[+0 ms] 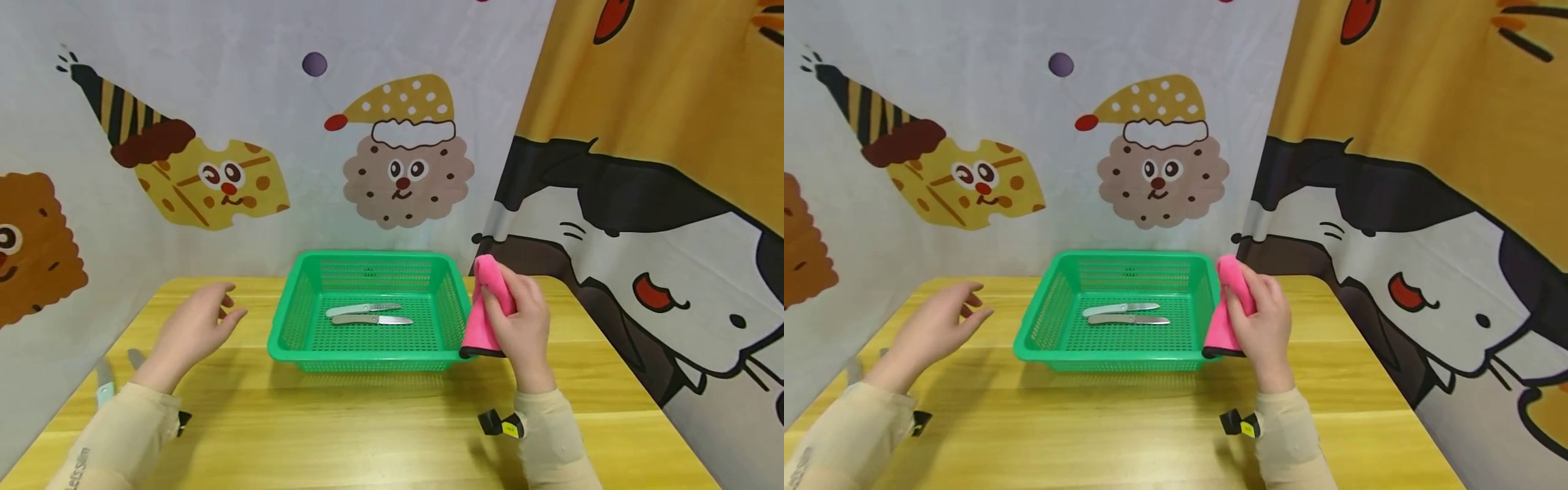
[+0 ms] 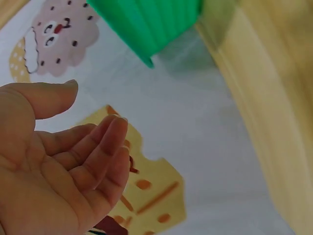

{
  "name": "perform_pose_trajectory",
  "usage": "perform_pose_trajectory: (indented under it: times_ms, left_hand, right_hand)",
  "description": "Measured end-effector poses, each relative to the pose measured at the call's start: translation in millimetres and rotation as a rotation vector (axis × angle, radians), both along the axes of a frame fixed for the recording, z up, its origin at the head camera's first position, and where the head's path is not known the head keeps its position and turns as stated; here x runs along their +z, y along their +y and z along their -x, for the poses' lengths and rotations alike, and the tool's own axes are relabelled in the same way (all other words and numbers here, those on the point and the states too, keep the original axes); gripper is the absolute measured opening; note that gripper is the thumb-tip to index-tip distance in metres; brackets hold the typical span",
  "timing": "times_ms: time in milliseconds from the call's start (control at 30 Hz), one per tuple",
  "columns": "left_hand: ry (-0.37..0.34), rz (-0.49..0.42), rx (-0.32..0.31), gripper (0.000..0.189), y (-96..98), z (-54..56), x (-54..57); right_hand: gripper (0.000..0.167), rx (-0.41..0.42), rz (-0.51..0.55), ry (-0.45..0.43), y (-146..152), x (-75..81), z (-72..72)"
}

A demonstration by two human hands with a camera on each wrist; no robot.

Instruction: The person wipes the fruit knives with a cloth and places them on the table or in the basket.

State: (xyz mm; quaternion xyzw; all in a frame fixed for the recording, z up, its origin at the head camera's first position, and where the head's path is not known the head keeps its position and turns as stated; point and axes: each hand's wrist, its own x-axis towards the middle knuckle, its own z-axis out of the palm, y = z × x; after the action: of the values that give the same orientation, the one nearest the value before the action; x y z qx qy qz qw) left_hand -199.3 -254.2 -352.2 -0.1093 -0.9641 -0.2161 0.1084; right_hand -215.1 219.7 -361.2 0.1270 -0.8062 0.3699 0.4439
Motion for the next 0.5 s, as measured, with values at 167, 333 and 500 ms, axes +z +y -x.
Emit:
perform_pose_trajectory:
  times_ms: [167, 333, 500]
  left_hand:
    - [-0.062, 0.021, 0.056, 0.058, -20.4, -8.9, -16.0]
    - [-0.150, 0.055, 0.094, 0.062, -43.4, -15.3, -27.5]
    - [-0.284, 0.095, 0.160, 0.065, -65.5, -20.3, -35.3]
  right_hand:
    - [0.041, 0.048, -0.020, 0.018, -5, 0.8, -3.4]
    - [0.042, 0.073, -0.022, 0.045, -11, 2.6, -5.2]
    - [0.042, 0.084, -0.019, 0.047, -14, 3.9, -6.2]
